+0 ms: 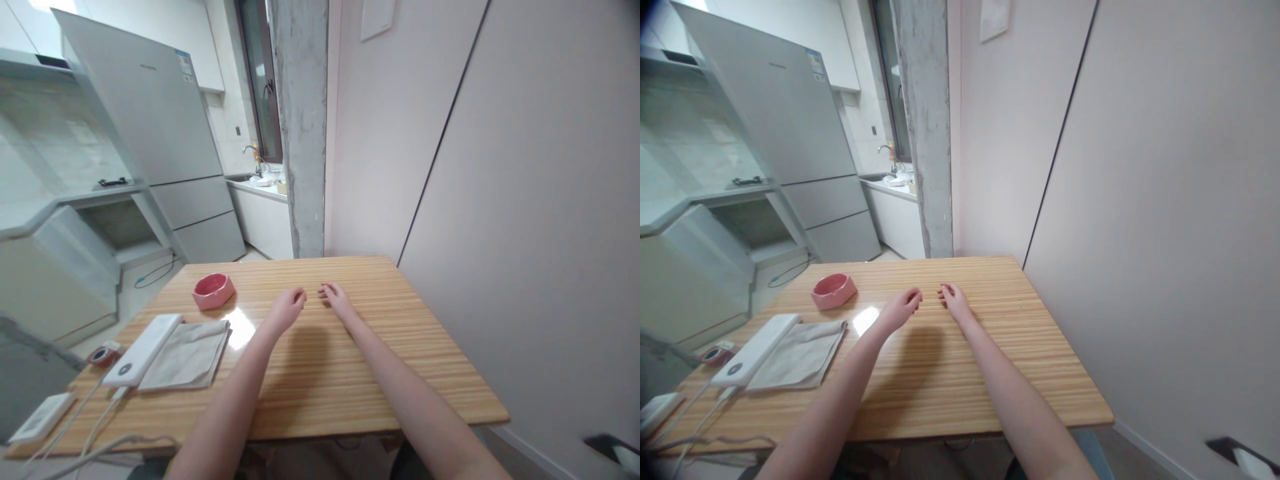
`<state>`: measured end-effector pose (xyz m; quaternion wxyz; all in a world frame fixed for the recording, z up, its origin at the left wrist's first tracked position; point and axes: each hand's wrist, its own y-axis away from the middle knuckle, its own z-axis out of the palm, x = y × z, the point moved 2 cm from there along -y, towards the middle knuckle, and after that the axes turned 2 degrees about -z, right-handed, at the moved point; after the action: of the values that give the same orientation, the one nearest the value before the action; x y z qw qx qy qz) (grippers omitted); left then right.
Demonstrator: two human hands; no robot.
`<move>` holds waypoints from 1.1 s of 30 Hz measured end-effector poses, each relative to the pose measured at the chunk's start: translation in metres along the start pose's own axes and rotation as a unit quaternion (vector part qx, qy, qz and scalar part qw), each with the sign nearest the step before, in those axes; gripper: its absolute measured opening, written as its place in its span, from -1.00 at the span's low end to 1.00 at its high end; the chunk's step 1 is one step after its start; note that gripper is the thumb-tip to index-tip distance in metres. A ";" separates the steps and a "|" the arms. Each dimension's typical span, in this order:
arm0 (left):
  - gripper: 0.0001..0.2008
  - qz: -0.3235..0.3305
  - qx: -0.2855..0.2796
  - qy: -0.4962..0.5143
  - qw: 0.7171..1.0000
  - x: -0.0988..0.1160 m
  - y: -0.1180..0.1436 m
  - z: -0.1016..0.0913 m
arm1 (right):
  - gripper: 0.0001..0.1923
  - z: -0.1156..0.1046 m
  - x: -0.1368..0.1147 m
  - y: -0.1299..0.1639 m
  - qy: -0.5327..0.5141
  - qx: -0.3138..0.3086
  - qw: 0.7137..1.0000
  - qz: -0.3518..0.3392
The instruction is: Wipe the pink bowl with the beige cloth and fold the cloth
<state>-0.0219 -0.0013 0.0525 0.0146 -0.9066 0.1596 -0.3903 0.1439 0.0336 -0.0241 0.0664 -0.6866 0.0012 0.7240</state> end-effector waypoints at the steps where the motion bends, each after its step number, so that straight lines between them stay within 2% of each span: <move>1: -0.76 0.003 0.003 0.023 1.000 0.004 -0.011 0.016 | -0.64 0.002 -0.001 0.001 -0.021 -0.018 1.000 0.004; 3: -0.75 -0.004 -0.004 0.093 0.996 0.005 -0.028 0.047 | -0.63 0.005 -0.004 0.003 -0.031 -0.051 0.998 -0.003; 5: -0.79 0.012 0.012 0.140 0.990 -0.002 -0.036 0.071 | -0.68 0.007 -0.007 0.006 -0.002 -0.072 0.997 -0.028; 8: -0.77 0.031 0.024 0.150 0.988 -0.014 -0.035 0.089 | -0.76 0.008 -0.010 0.010 0.055 -0.080 0.994 -0.059; 13: -0.75 0.048 -0.007 0.170 0.984 -0.018 -0.029 0.085 | -0.79 0.010 -0.012 0.013 0.077 -0.088 0.991 -0.064; 16: -0.74 0.052 -0.007 0.173 0.984 -0.015 -0.030 0.082 | -0.79 0.010 -0.012 0.012 0.079 -0.090 0.990 -0.068; 23: -0.75 0.051 0.000 0.135 0.990 -0.015 -0.029 0.088 | -0.77 0.010 -0.007 0.011 0.060 -0.093 0.991 -0.080; 25: -0.77 0.063 -0.005 0.082 0.995 -0.012 -0.028 0.076 | -0.75 0.010 -0.004 0.009 0.029 -0.081 0.994 -0.066; 27: -0.79 0.076 0.031 0.001 0.997 -0.010 -0.026 0.048 | -0.68 0.010 -0.001 0.007 -0.020 -0.064 0.997 -0.026; 28: -0.78 0.068 0.096 -0.042 0.992 -0.011 -0.024 0.027 | -0.65 0.010 0.001 0.007 -0.044 -0.057 0.997 -0.003; 29: -0.78 0.044 0.189 -0.080 0.978 -0.015 -0.021 0.003 | -0.62 0.010 0.002 0.006 -0.062 -0.055 0.996 0.018; 31: -0.70 -0.006 0.347 -0.170 0.922 -0.031 -0.011 -0.044 | -0.59 0.010 0.004 0.004 -0.075 -0.061 0.995 0.038; 32: -0.63 -0.038 0.400 -0.213 0.891 -0.043 -0.005 -0.063 | -0.58 0.010 0.003 0.003 -0.074 -0.066 0.994 0.039; 33: -0.55 -0.066 0.423 -0.247 0.869 -0.056 0.000 -0.078 | -0.57 0.011 0.003 0.002 -0.070 -0.071 0.994 0.038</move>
<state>-0.1137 0.0228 0.0673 0.4099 -0.8888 -0.0903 -0.1838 0.1330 0.0325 -0.0269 -0.0099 -0.6367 -0.0292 0.7705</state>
